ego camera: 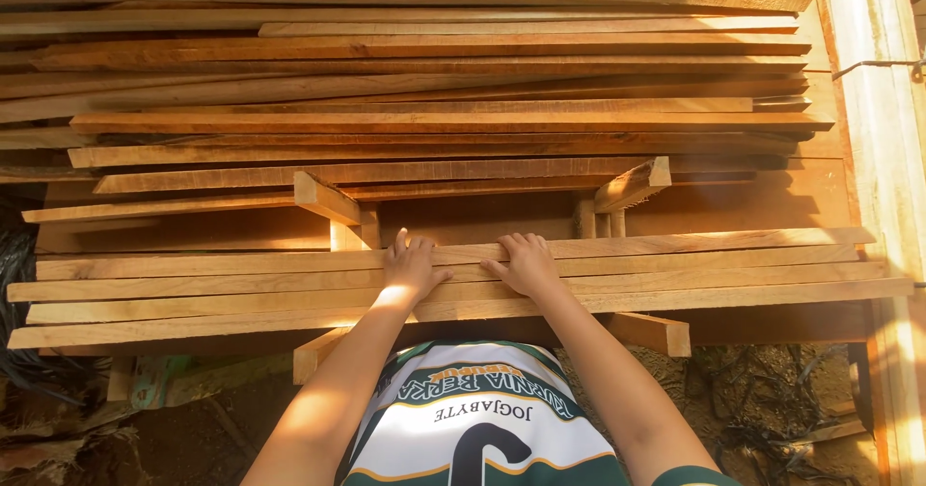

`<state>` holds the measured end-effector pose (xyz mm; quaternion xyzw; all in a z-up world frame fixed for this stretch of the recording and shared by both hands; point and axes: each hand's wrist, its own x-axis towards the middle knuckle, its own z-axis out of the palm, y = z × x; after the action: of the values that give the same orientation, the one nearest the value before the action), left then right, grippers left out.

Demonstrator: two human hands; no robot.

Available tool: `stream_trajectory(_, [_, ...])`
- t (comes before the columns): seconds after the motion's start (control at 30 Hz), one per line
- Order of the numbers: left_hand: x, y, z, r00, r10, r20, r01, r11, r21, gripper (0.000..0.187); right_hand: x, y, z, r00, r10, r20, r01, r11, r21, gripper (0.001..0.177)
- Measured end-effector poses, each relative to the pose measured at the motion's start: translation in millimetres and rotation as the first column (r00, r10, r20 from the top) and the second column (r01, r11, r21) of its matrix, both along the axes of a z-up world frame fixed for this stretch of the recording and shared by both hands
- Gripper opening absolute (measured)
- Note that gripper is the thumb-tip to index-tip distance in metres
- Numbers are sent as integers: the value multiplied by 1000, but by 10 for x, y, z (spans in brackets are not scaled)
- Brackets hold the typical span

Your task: Organizing and stacking wooden planks on a wooden support structure in an outdoor storage area.

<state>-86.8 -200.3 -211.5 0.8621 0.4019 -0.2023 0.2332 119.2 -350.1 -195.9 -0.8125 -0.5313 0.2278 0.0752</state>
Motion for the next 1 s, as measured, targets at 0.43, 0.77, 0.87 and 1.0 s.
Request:
stream_trajectory(0.43, [41, -33, -26, 992, -95, -84, 97, 995, 20, 67, 107, -40, -158, 998, 63, -21, -63, 997, -33, 52])
stream_trajectory(0.77, [154, 164, 260, 991, -81, -106, 72, 994, -83, 74, 154, 53, -41, 996, 52, -77, -61, 991, -119, 57])
stream_trajectory(0.87, [136, 147, 188, 991, -83, -103, 74, 993, -88, 73, 118, 52, 85, 996, 68, -55, -75, 989, -127, 61])
stream_trajectory(1.0, [103, 126, 157, 996, -58, -73, 53, 996, -76, 69, 143, 71, -8, 997, 71, -41, -75, 990, -120, 59])
